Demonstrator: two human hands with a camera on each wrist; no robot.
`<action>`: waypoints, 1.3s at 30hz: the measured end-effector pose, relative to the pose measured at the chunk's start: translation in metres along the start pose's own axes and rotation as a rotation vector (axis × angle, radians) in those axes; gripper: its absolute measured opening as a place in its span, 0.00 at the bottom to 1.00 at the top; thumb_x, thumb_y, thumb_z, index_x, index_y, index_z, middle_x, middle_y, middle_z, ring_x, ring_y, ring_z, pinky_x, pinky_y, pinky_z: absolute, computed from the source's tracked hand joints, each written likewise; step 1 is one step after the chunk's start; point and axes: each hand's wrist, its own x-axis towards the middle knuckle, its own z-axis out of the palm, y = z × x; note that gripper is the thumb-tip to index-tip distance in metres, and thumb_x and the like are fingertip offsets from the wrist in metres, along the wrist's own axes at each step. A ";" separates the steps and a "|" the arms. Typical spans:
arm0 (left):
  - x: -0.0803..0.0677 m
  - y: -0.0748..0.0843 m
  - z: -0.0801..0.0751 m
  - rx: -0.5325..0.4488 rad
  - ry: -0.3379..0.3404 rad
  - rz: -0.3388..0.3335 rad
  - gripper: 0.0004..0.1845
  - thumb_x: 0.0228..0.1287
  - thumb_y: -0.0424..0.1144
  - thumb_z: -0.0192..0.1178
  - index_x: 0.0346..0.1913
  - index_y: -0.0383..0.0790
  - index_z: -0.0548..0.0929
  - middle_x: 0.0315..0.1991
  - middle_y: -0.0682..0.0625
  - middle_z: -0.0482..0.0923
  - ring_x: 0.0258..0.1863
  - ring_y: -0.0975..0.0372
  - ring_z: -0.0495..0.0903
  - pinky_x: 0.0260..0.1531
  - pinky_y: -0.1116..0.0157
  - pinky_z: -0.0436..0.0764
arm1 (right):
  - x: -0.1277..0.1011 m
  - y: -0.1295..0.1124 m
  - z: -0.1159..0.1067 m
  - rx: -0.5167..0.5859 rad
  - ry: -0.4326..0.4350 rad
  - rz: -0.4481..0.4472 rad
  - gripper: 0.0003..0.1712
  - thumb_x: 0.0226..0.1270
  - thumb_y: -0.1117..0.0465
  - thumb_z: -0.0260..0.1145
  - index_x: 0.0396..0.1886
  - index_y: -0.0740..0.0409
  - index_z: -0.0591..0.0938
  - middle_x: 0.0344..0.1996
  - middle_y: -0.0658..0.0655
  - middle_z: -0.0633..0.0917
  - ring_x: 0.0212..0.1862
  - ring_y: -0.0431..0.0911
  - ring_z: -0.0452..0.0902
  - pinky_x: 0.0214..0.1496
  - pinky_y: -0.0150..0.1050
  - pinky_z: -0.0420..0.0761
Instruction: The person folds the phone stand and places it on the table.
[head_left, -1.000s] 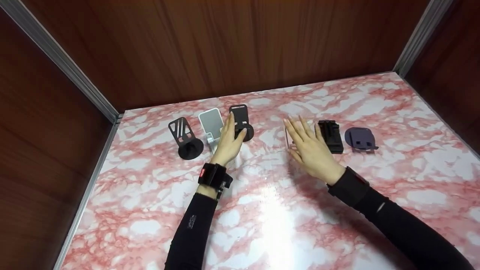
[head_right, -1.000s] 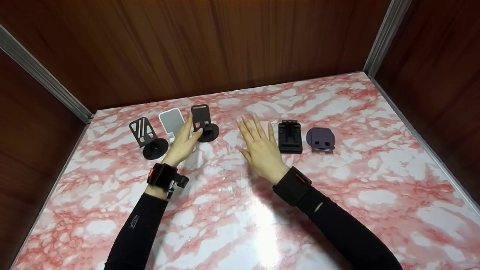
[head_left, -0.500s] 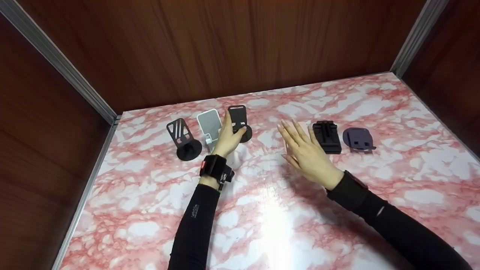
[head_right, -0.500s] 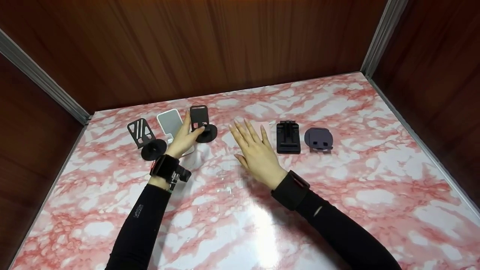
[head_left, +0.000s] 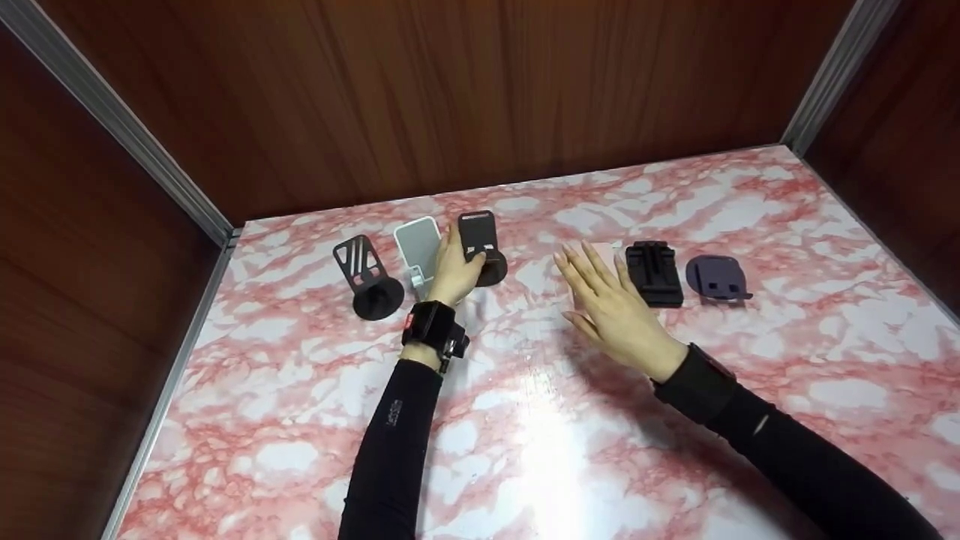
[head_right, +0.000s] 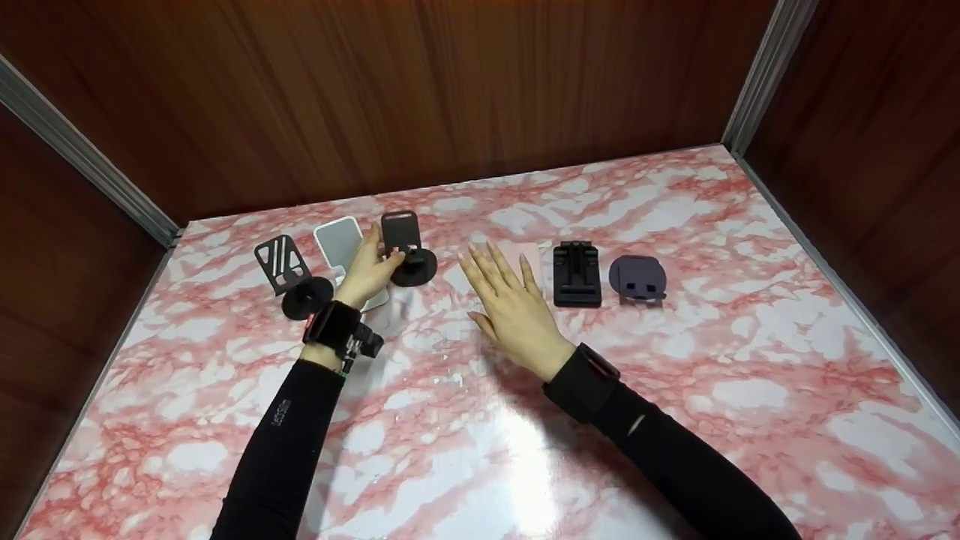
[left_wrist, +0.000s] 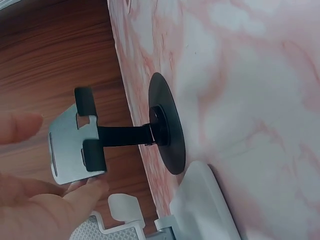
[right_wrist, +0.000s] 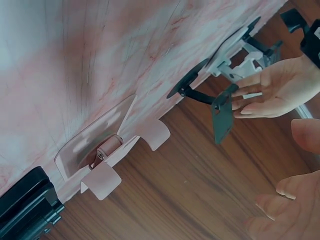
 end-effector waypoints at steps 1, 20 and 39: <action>0.000 0.000 0.000 0.006 0.007 0.000 0.42 0.67 0.34 0.55 0.77 0.27 0.46 0.77 0.31 0.49 0.77 0.44 0.52 0.78 0.57 0.53 | 0.000 0.000 0.000 0.002 -0.001 0.000 0.42 0.73 0.53 0.61 0.79 0.58 0.54 0.79 0.58 0.54 0.80 0.58 0.46 0.77 0.68 0.45; 0.000 -0.003 0.008 -0.250 0.101 -0.030 0.12 0.64 0.21 0.57 0.50 0.24 0.76 0.39 0.37 0.79 0.34 0.54 0.85 0.31 0.68 0.87 | 0.000 -0.002 0.005 0.034 -0.050 -0.005 0.40 0.74 0.54 0.59 0.79 0.57 0.54 0.79 0.59 0.54 0.80 0.57 0.46 0.78 0.66 0.50; -0.031 0.012 -0.011 -0.308 0.073 0.105 0.07 0.65 0.26 0.61 0.44 0.28 0.82 0.40 0.37 0.83 0.32 0.62 0.82 0.29 0.69 0.87 | 0.003 0.000 0.003 0.071 -0.087 0.043 0.40 0.76 0.52 0.56 0.80 0.56 0.51 0.79 0.60 0.52 0.79 0.60 0.45 0.77 0.67 0.49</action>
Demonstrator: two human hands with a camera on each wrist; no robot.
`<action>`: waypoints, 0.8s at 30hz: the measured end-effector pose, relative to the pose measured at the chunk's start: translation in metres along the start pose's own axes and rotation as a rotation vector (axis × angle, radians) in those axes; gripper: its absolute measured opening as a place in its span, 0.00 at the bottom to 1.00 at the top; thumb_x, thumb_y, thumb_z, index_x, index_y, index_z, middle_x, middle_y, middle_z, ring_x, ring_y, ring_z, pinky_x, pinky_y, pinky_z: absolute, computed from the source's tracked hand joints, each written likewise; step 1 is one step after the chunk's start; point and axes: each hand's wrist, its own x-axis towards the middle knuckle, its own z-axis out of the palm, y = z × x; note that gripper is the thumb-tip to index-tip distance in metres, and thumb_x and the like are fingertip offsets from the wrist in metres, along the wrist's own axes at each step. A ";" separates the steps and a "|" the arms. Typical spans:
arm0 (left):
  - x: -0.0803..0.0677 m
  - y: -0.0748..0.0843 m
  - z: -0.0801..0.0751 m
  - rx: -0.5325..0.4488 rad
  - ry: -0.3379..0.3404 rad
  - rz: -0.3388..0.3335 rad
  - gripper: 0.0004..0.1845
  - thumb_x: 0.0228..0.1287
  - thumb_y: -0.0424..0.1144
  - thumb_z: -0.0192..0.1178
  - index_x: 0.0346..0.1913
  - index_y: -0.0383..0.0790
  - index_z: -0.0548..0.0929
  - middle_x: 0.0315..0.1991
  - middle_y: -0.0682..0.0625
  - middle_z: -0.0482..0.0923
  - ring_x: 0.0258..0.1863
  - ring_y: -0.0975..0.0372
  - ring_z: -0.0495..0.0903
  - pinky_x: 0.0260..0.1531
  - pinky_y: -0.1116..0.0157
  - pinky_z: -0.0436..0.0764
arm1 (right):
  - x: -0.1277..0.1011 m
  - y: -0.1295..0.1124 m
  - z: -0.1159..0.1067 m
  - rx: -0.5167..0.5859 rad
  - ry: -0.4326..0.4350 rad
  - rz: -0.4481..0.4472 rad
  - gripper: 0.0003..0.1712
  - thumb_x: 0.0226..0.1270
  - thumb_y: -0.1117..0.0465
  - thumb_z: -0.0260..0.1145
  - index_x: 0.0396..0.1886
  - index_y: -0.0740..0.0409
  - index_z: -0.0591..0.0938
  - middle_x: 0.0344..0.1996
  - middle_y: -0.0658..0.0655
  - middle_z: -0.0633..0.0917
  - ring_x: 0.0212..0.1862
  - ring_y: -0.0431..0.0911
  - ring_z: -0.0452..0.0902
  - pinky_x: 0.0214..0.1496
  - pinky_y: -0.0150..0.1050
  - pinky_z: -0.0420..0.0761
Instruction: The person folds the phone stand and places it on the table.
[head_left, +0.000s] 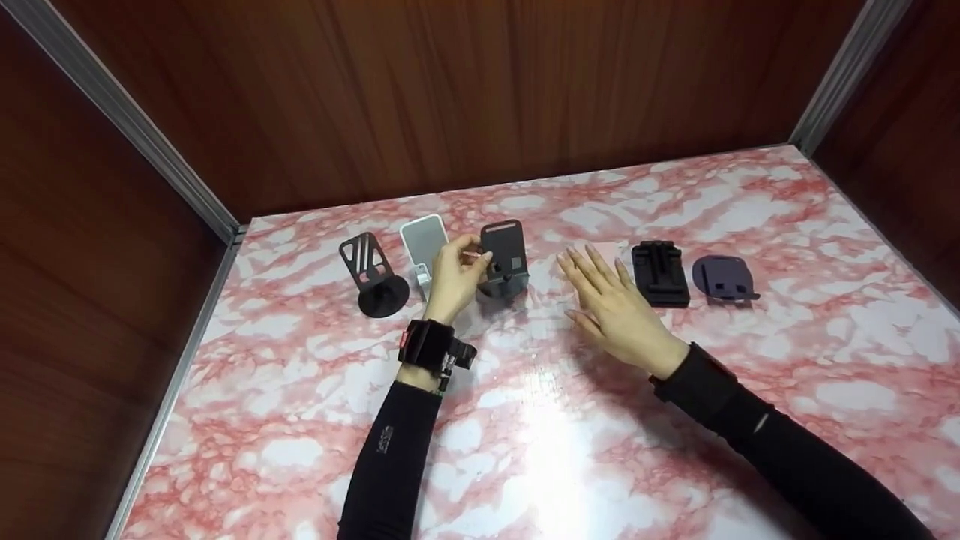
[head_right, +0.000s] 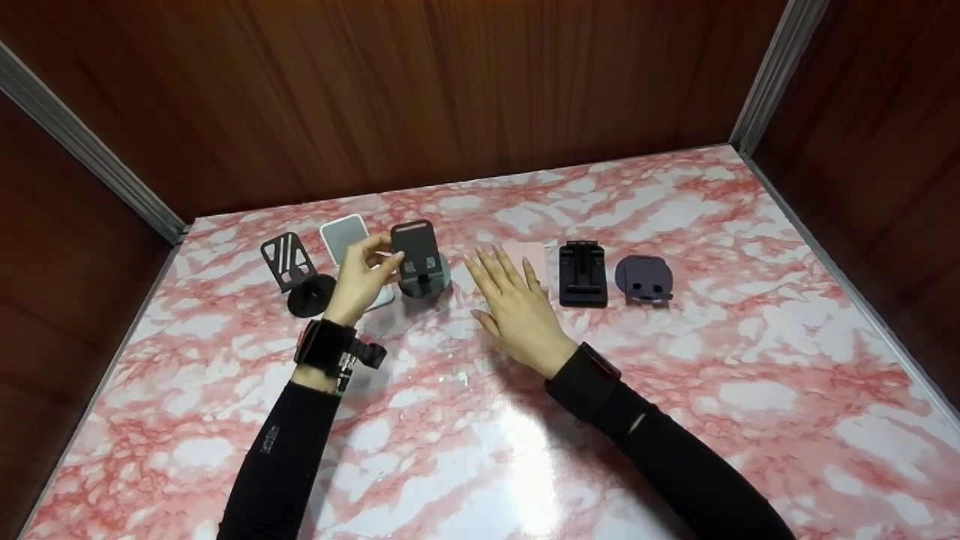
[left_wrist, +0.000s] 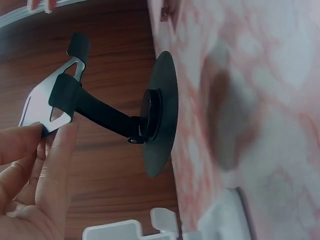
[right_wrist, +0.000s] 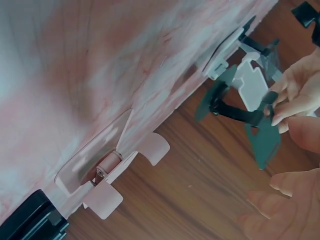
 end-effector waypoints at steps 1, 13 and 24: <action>-0.002 0.002 0.000 -0.004 -0.004 0.010 0.07 0.64 0.26 0.61 0.45 0.28 0.82 0.39 0.37 0.83 0.31 0.63 0.81 0.28 0.70 0.87 | 0.000 0.001 0.000 0.011 -0.002 0.006 0.40 0.76 0.52 0.56 0.80 0.56 0.51 0.79 0.60 0.52 0.79 0.60 0.45 0.77 0.67 0.49; -0.033 0.031 0.000 -0.116 -0.138 0.127 0.10 0.64 0.27 0.62 0.47 0.25 0.82 0.38 0.35 0.83 0.31 0.66 0.79 0.34 0.57 0.89 | 0.002 0.007 -0.002 0.481 -0.065 0.117 0.39 0.76 0.60 0.56 0.80 0.58 0.50 0.74 0.70 0.62 0.68 0.66 0.68 0.68 0.62 0.71; -0.058 0.046 0.007 -0.087 -0.197 0.241 0.08 0.64 0.28 0.63 0.45 0.30 0.85 0.41 0.39 0.85 0.34 0.61 0.82 0.33 0.63 0.88 | 0.007 0.016 0.002 1.246 -0.278 0.321 0.35 0.80 0.56 0.52 0.78 0.63 0.53 0.67 0.64 0.74 0.66 0.51 0.74 0.73 0.55 0.69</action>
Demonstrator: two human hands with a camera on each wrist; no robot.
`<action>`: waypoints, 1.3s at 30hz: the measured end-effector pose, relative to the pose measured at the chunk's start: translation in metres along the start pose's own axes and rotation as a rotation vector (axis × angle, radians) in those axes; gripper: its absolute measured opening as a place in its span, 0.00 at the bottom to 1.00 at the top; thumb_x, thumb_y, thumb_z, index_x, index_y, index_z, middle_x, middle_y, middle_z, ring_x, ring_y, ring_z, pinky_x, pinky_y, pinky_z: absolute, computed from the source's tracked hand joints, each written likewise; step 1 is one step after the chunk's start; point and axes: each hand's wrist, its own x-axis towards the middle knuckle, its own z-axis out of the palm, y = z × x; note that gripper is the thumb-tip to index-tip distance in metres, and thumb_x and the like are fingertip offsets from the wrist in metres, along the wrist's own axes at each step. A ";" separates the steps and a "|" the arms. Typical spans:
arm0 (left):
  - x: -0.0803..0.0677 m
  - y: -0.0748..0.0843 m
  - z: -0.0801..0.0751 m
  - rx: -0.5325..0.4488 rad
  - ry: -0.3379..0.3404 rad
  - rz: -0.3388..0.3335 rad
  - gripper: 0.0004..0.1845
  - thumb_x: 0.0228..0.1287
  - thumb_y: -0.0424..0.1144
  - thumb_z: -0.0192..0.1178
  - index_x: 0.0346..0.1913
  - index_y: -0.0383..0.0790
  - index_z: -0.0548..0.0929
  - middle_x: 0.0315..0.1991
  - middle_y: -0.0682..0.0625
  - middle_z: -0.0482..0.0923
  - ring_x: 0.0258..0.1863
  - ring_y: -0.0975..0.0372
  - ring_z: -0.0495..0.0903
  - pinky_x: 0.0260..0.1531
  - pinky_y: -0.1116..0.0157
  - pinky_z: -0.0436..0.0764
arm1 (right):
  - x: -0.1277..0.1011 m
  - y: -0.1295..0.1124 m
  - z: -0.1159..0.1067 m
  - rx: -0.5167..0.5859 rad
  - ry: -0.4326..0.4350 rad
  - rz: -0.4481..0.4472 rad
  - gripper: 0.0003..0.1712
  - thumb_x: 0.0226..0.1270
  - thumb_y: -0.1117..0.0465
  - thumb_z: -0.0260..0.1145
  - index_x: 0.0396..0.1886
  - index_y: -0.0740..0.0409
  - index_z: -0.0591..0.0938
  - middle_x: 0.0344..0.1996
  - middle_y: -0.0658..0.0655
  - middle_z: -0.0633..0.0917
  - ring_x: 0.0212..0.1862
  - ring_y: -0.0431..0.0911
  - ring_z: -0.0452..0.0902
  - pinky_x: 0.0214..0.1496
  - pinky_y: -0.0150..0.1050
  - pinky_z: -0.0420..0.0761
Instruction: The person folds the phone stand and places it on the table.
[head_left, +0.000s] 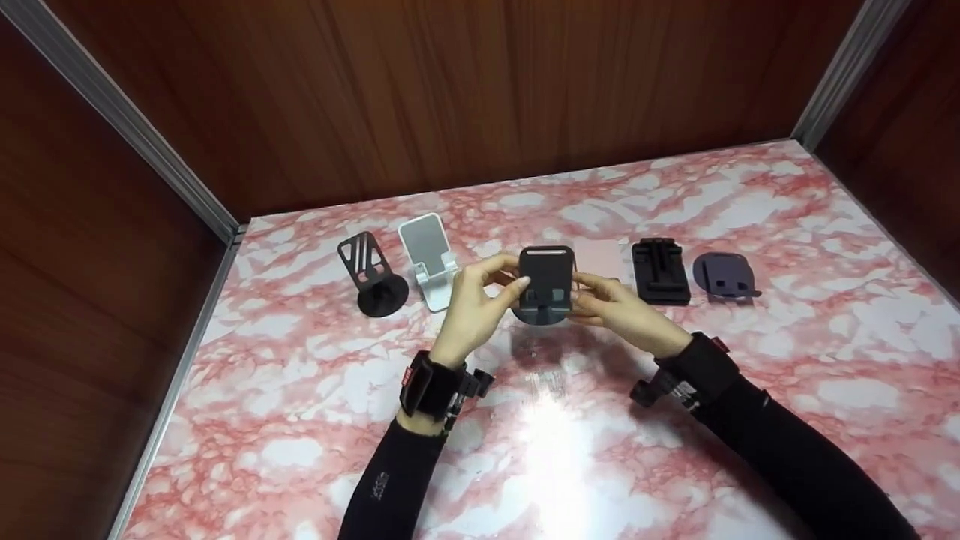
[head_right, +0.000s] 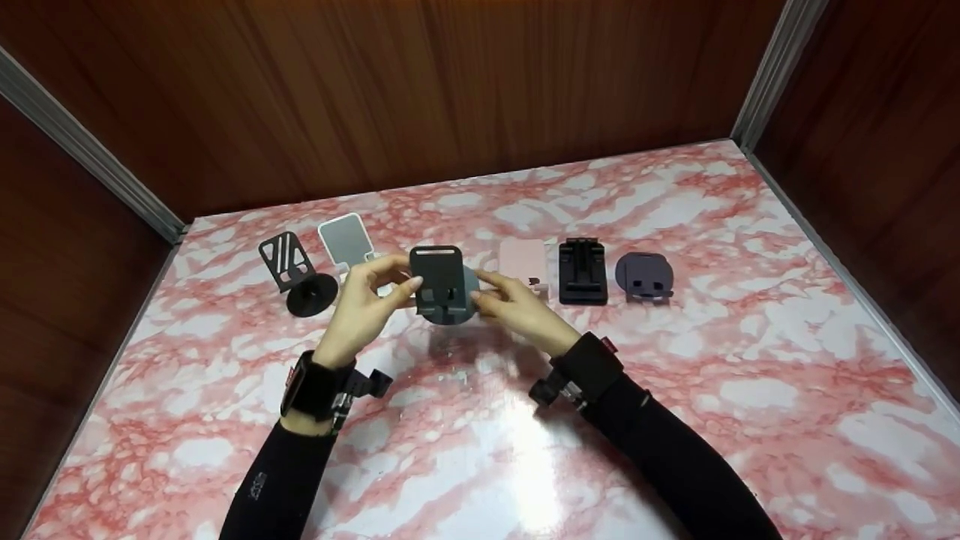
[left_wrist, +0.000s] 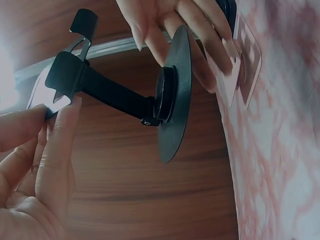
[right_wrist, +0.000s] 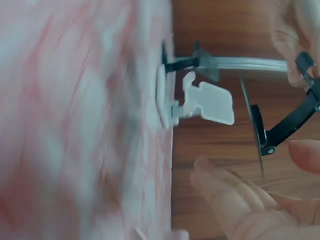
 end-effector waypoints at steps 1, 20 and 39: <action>-0.002 0.001 0.001 -0.002 -0.002 0.003 0.08 0.64 0.28 0.63 0.45 0.30 0.85 0.41 0.39 0.85 0.34 0.61 0.83 0.33 0.63 0.88 | 0.001 0.001 0.000 0.053 -0.016 0.011 0.33 0.80 0.57 0.51 0.77 0.64 0.55 0.64 0.62 0.78 0.63 0.50 0.78 0.71 0.55 0.71; -0.010 -0.003 0.012 -0.015 0.081 0.017 0.07 0.64 0.33 0.65 0.39 0.30 0.86 0.30 0.40 0.84 0.24 0.69 0.77 0.27 0.69 0.84 | 0.005 0.007 0.005 0.233 0.065 0.020 0.26 0.73 0.71 0.55 0.69 0.74 0.65 0.44 0.53 0.90 0.38 0.42 0.87 0.52 0.40 0.86; -0.009 -0.007 0.009 -0.121 0.036 -0.070 0.09 0.64 0.31 0.65 0.37 0.24 0.83 0.30 0.39 0.83 0.27 0.69 0.78 0.29 0.64 0.88 | 0.003 0.008 0.009 0.166 0.113 -0.025 0.25 0.73 0.75 0.50 0.68 0.76 0.65 0.41 0.47 0.90 0.39 0.40 0.87 0.44 0.35 0.87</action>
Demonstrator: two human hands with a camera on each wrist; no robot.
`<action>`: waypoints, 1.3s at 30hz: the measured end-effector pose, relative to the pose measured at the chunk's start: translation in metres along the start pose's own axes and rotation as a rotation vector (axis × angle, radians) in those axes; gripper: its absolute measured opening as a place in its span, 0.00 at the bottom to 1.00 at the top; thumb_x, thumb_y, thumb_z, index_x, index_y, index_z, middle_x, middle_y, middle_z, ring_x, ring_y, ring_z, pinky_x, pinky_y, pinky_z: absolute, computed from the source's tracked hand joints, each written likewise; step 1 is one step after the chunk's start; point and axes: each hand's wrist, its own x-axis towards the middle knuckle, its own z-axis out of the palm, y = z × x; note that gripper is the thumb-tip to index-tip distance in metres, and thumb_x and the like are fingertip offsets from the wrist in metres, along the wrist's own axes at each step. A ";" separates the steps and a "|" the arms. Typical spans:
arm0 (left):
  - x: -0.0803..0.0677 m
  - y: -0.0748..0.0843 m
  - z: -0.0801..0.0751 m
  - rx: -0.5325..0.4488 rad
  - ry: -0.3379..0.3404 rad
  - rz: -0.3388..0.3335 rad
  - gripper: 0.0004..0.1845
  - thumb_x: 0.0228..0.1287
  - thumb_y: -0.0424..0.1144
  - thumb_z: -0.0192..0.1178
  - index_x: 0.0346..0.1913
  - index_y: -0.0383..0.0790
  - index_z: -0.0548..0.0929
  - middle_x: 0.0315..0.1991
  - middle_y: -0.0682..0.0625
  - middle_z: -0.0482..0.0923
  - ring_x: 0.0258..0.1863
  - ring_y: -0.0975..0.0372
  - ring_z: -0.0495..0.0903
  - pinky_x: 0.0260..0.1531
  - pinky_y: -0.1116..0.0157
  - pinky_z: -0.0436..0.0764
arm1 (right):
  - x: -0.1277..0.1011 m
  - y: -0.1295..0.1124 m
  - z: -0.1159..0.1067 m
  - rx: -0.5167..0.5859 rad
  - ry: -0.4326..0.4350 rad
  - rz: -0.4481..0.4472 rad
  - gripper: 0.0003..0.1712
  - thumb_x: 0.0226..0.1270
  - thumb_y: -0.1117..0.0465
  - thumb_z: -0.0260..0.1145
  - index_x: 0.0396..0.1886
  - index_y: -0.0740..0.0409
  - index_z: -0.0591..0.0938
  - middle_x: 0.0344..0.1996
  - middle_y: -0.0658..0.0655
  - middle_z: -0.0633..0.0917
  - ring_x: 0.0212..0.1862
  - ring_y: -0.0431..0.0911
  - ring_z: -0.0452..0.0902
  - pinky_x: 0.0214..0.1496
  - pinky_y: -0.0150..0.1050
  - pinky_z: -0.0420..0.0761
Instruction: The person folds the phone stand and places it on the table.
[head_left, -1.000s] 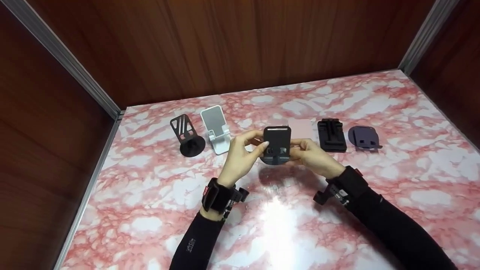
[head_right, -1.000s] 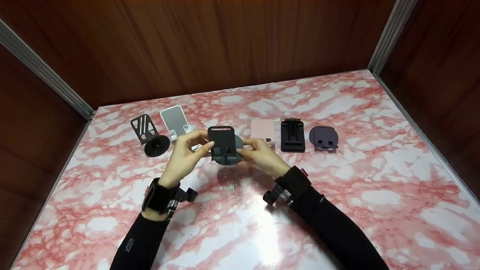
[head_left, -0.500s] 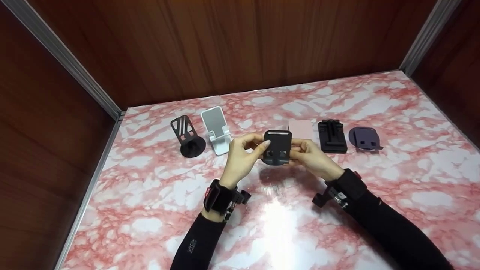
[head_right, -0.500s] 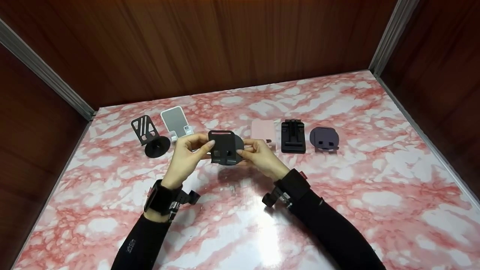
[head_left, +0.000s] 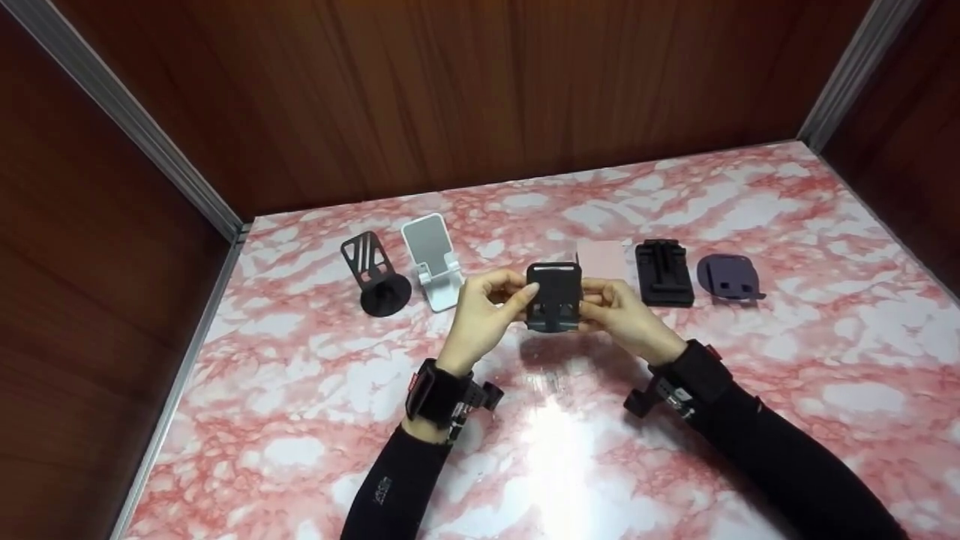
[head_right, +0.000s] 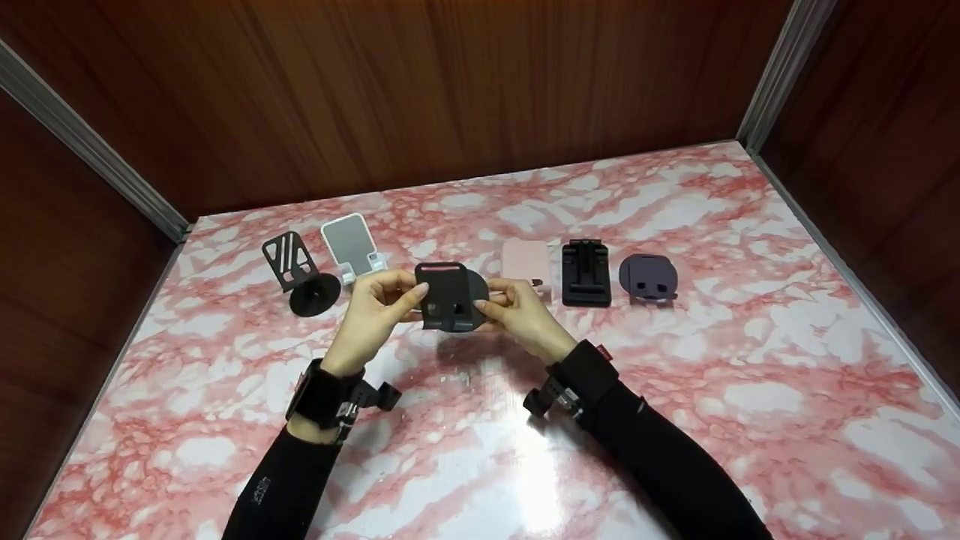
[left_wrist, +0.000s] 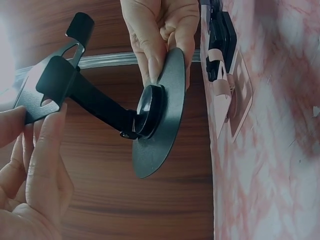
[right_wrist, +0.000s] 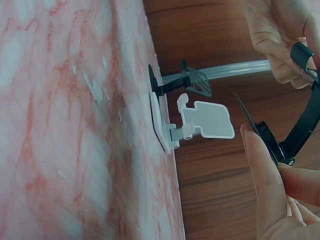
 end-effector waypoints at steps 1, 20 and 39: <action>0.000 -0.001 0.000 -0.002 -0.004 -0.003 0.09 0.64 0.31 0.64 0.37 0.24 0.83 0.30 0.40 0.83 0.27 0.69 0.78 0.29 0.65 0.88 | 0.000 0.000 0.000 -0.006 0.001 -0.005 0.25 0.73 0.75 0.50 0.68 0.76 0.65 0.40 0.46 0.90 0.39 0.40 0.87 0.44 0.35 0.88; 0.002 -0.001 -0.007 -0.114 -0.066 -0.112 0.09 0.65 0.30 0.63 0.37 0.22 0.81 0.27 0.53 0.79 0.25 0.67 0.80 0.33 0.62 0.89 | -0.001 0.001 0.002 -0.061 0.005 -0.064 0.22 0.72 0.75 0.53 0.64 0.77 0.70 0.39 0.45 0.90 0.39 0.38 0.86 0.42 0.35 0.88; 0.005 0.001 -0.011 -0.151 -0.090 -0.200 0.08 0.65 0.29 0.63 0.36 0.24 0.80 0.27 0.51 0.77 0.22 0.66 0.82 0.31 0.63 0.89 | -0.001 -0.003 0.007 -0.189 0.098 -0.163 0.20 0.71 0.74 0.56 0.61 0.79 0.71 0.45 0.59 0.89 0.38 0.37 0.86 0.42 0.37 0.88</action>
